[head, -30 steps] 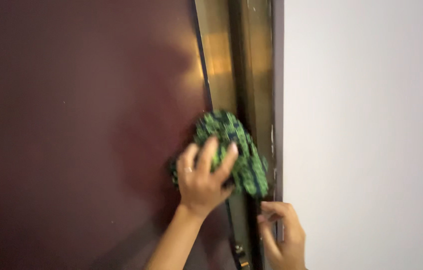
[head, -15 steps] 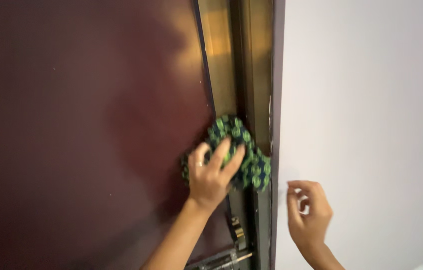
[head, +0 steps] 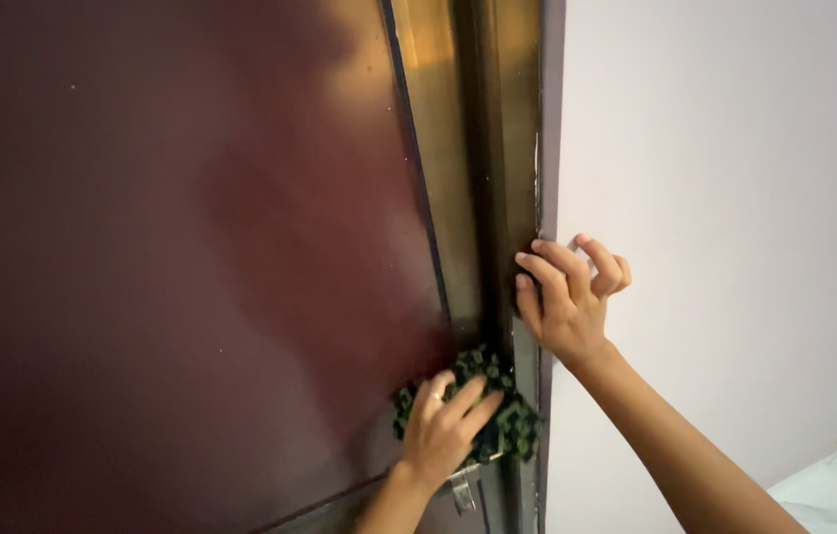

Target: The person wipes a maroon door with a patterned cloth, focusing on the metal frame, latch, and door surface. They use both hands to scrub and wipe the door, moving from the top to the bottom and covering various sections.

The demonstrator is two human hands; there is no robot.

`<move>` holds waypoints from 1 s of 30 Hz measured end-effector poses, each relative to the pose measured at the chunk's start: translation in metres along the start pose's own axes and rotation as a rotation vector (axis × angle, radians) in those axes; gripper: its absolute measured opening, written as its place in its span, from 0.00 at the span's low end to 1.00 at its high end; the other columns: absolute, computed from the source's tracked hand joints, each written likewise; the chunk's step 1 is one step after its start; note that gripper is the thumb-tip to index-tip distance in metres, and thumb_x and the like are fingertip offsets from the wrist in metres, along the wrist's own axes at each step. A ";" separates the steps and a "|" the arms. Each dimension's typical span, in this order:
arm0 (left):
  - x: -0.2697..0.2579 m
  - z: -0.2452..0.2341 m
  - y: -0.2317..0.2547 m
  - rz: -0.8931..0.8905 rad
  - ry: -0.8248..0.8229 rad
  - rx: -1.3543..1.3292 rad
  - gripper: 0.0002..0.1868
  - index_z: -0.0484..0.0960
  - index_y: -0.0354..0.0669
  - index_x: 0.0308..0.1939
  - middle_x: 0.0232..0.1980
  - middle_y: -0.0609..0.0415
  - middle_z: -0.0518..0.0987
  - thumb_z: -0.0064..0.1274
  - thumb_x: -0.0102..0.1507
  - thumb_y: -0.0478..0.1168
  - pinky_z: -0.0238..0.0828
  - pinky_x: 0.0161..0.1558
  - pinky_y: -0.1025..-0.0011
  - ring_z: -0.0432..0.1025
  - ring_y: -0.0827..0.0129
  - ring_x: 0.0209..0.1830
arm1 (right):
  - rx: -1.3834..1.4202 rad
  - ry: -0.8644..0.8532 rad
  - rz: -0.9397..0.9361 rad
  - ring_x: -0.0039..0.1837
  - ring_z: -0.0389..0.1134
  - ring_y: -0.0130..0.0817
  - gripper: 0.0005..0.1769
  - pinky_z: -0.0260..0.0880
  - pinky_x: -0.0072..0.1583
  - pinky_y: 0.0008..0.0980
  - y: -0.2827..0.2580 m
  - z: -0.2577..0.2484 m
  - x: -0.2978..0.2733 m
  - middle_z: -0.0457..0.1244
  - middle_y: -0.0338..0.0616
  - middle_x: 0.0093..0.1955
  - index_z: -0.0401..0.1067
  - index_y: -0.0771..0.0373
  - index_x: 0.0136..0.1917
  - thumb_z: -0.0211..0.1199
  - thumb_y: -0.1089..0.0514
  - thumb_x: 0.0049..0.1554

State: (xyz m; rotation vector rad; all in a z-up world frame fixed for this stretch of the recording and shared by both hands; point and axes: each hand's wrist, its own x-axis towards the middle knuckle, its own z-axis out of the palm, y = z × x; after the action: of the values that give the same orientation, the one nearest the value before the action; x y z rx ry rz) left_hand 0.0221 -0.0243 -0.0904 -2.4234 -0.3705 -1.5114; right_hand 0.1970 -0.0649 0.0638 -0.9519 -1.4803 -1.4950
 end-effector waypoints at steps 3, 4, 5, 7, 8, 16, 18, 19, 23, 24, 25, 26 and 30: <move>0.002 0.009 -0.001 -0.052 0.086 -0.014 0.27 0.85 0.52 0.54 0.59 0.54 0.80 0.62 0.53 0.26 0.72 0.54 0.57 0.70 0.50 0.52 | 0.027 -0.015 -0.003 0.72 0.54 0.49 0.11 0.49 0.67 0.49 0.005 0.001 -0.007 0.66 0.40 0.63 0.75 0.57 0.56 0.67 0.63 0.59; 0.009 0.009 -0.003 -0.072 0.143 -0.006 0.25 0.86 0.51 0.55 0.60 0.54 0.80 0.60 0.54 0.27 0.72 0.55 0.56 0.70 0.51 0.53 | 0.021 -0.021 -0.003 0.72 0.54 0.48 0.12 0.49 0.68 0.49 0.005 0.000 -0.009 0.66 0.39 0.63 0.75 0.57 0.56 0.67 0.64 0.59; 0.021 0.008 -0.008 -0.092 0.201 0.002 0.24 0.86 0.50 0.55 0.60 0.54 0.79 0.58 0.56 0.28 0.72 0.56 0.56 0.70 0.51 0.54 | 0.016 -0.026 -0.004 0.72 0.54 0.48 0.12 0.49 0.68 0.49 0.005 0.000 -0.010 0.66 0.39 0.63 0.75 0.57 0.56 0.67 0.64 0.59; 0.040 0.002 -0.011 -0.104 0.267 -0.006 0.22 0.87 0.49 0.55 0.61 0.53 0.79 0.56 0.57 0.31 0.72 0.56 0.55 0.70 0.51 0.54 | 0.007 -0.027 -0.004 0.73 0.53 0.48 0.12 0.50 0.68 0.49 0.005 0.000 -0.007 0.66 0.39 0.64 0.75 0.57 0.56 0.66 0.64 0.59; 0.043 -0.002 -0.011 -0.098 0.269 -0.018 0.21 0.87 0.48 0.53 0.61 0.53 0.79 0.56 0.57 0.33 0.72 0.56 0.55 0.70 0.51 0.54 | 0.008 -0.025 0.003 0.73 0.53 0.48 0.12 0.50 0.68 0.49 0.003 0.000 -0.007 0.66 0.39 0.64 0.75 0.57 0.56 0.66 0.64 0.59; 0.016 -0.009 -0.010 0.184 0.088 -0.008 0.15 0.86 0.49 0.49 0.57 0.56 0.79 0.55 0.59 0.35 0.71 0.49 0.59 0.70 0.54 0.51 | 0.027 -0.034 -0.001 0.73 0.52 0.49 0.12 0.51 0.68 0.49 0.004 -0.003 -0.006 0.65 0.39 0.64 0.75 0.57 0.56 0.65 0.64 0.58; 0.026 -0.012 -0.018 0.209 0.079 -0.006 0.15 0.86 0.47 0.48 0.56 0.55 0.80 0.59 0.57 0.35 0.71 0.47 0.60 0.70 0.56 0.48 | 0.030 -0.040 0.000 0.73 0.52 0.49 0.12 0.51 0.68 0.49 0.004 -0.003 -0.006 0.65 0.38 0.64 0.75 0.57 0.56 0.65 0.65 0.58; 0.031 -0.013 -0.018 0.172 0.107 -0.009 0.17 0.86 0.47 0.48 0.55 0.55 0.79 0.60 0.55 0.34 0.71 0.46 0.60 0.70 0.56 0.47 | 0.029 -0.041 0.001 0.73 0.52 0.49 0.12 0.51 0.68 0.49 0.004 -0.003 -0.006 0.65 0.38 0.64 0.75 0.57 0.56 0.65 0.64 0.58; 0.047 -0.012 -0.012 0.021 0.180 -0.004 0.23 0.84 0.47 0.45 0.53 0.56 0.80 0.66 0.46 0.33 0.68 0.42 0.60 0.70 0.58 0.44 | 0.030 -0.034 0.019 0.74 0.52 0.48 0.12 0.51 0.69 0.50 0.004 -0.003 -0.008 0.65 0.38 0.64 0.75 0.57 0.55 0.64 0.64 0.58; 0.049 -0.010 -0.009 -0.024 0.194 0.000 0.24 0.84 0.48 0.44 0.52 0.57 0.80 0.67 0.44 0.32 0.67 0.40 0.59 0.70 0.58 0.43 | 0.033 -0.034 0.020 0.74 0.52 0.48 0.11 0.52 0.69 0.50 0.004 -0.002 -0.009 0.65 0.39 0.65 0.75 0.57 0.55 0.64 0.65 0.58; 0.049 -0.010 -0.007 0.006 0.183 -0.013 0.23 0.83 0.49 0.44 0.52 0.57 0.80 0.67 0.44 0.34 0.66 0.39 0.59 0.69 0.58 0.42 | 0.025 -0.042 0.019 0.74 0.52 0.48 0.11 0.51 0.69 0.50 0.003 -0.003 -0.010 0.65 0.38 0.65 0.75 0.57 0.55 0.64 0.65 0.58; 0.051 -0.011 -0.009 0.038 0.177 -0.024 0.23 0.83 0.51 0.43 0.51 0.57 0.80 0.67 0.44 0.36 0.65 0.38 0.59 0.69 0.57 0.41 | 0.018 -0.046 0.013 0.74 0.52 0.47 0.11 0.51 0.69 0.50 0.004 -0.002 -0.009 0.66 0.38 0.64 0.75 0.57 0.55 0.64 0.65 0.58; 0.063 -0.027 -0.021 0.196 0.086 0.038 0.20 0.84 0.55 0.44 0.51 0.60 0.80 0.65 0.48 0.39 0.66 0.38 0.60 0.69 0.59 0.41 | 0.010 -0.041 0.011 0.74 0.52 0.46 0.12 0.52 0.68 0.50 0.003 -0.003 -0.007 0.66 0.37 0.64 0.75 0.56 0.54 0.63 0.65 0.56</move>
State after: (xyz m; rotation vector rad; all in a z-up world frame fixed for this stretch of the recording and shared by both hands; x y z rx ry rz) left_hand 0.0194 -0.0092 -0.0203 -2.2810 -0.1386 -1.5023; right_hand 0.2026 -0.0673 0.0582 -0.9888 -1.5083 -1.4664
